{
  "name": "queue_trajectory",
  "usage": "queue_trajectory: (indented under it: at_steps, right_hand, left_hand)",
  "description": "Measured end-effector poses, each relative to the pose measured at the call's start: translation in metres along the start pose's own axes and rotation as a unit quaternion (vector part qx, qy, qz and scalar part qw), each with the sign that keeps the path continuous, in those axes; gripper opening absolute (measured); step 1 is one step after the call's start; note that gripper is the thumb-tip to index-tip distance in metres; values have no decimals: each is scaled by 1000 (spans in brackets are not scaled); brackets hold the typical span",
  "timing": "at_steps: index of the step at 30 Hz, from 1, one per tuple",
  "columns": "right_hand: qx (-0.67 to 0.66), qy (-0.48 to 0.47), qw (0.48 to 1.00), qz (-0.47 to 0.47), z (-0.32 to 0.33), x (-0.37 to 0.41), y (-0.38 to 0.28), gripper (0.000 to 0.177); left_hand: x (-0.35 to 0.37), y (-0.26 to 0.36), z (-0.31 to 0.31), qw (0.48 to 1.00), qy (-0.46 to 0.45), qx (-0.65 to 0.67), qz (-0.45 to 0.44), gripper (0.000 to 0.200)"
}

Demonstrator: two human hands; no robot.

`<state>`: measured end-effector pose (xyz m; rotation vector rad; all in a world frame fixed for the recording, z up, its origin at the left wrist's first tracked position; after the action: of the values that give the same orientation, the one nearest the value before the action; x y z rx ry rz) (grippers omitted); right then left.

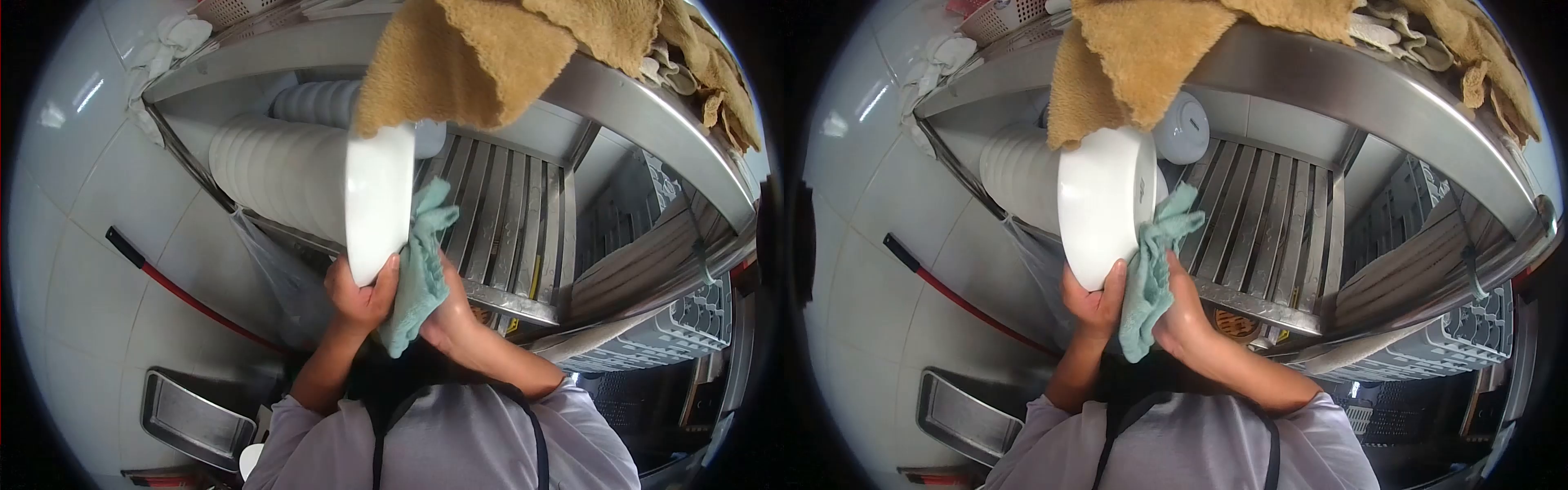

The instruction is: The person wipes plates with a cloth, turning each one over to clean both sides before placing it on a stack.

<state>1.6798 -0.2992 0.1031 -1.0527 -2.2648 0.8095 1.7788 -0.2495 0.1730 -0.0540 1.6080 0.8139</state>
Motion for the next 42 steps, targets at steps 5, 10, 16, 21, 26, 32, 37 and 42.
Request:
queue_trajectory:
  at_steps: [5,10,16,21,26,32,37,42]
  right_hand:
    - [76,67,989,110,23,-45,-36,49]
    - [-11,30,994,104,62,-57,-82,44]
    - [-31,-42,995,83,82,-11,-119,39]
    - [325,76,911,243,149,10,-113,20]
    - [195,180,947,181,175,16,-77,11]
    - [90,196,974,72,189,14,-44,12]
    - [385,286,839,257,147,22,-97,29]
    - [669,219,615,354,75,1,-104,50]
  left_hand:
    - [0,64,-15,985,-154,-4,-76,28]
    - [2,93,-34,933,-343,37,-102,16]
    - [13,84,-23,839,-486,-122,-212,14]
    - [13,71,-6,792,-541,-130,-250,11]
    - [-8,20,35,978,-174,-81,77,58]
    - [104,-55,-3,696,192,459,518,67]
    - [117,-69,3,720,244,410,504,67]
    - [121,-66,3,786,213,314,488,64]
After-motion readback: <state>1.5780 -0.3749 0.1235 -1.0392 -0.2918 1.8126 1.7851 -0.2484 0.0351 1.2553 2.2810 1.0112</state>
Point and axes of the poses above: each hand's wrist, its own x-axis away from the middle knuckle, its own z-axis out of the back of the hand, y = z × x, the point moved 8 cm from there along -x, towards the middle knuckle, and after that the axes turned 14 degrees about x, right-handed, at the moved point
